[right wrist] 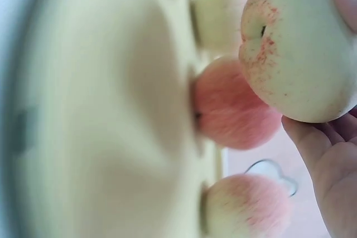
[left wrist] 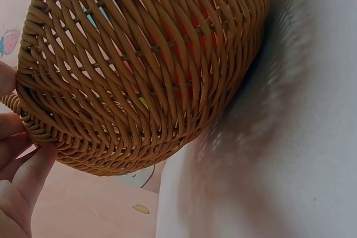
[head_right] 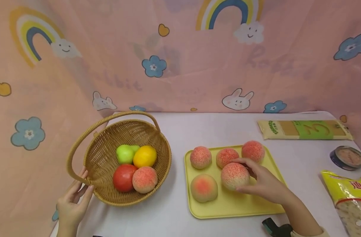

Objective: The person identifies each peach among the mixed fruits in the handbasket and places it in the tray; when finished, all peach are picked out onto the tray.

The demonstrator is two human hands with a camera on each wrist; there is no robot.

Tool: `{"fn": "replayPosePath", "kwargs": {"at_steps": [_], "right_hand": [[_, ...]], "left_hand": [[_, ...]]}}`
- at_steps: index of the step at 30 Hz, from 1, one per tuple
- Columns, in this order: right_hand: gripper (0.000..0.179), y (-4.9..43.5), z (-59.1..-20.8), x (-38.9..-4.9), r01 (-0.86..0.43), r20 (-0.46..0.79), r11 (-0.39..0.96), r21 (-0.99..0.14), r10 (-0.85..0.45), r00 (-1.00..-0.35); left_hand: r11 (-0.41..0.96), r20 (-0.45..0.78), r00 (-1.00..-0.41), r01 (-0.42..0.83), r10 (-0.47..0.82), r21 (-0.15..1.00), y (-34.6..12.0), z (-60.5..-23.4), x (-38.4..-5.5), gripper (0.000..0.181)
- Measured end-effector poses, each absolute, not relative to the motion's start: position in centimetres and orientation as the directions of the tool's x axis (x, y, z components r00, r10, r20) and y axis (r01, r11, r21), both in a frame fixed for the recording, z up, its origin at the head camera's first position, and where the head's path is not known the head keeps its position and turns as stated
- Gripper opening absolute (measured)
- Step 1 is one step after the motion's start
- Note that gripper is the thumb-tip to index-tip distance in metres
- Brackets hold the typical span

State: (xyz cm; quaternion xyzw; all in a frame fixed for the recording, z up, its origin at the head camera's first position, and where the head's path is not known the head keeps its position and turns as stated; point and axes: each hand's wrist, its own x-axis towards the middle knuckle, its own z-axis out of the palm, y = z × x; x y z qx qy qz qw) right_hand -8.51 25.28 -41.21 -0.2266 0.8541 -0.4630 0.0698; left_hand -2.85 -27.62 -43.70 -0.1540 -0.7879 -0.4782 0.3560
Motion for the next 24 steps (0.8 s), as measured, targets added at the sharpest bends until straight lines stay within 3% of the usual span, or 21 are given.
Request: {"fn": "replayPosePath", "kwargs": {"at_steps": [14,24], "right_hand": [[0.071,25.6,-43.9,-8.0,-0.181,-0.077,0.522,-0.834,-0.434,-0.897],[0.074,25.8,-44.1,-7.7,-0.147,-0.152,0.507,-0.85,-0.501,-0.852]], "left_hand": [[0.492,0.702,-0.704,0.577,-0.104,0.652,-27.7,-43.6,-2.8,0.054],[0.494,0.703,-0.703,0.575,-0.109,0.652,-27.6,-43.7,-2.9,0.053]]}}
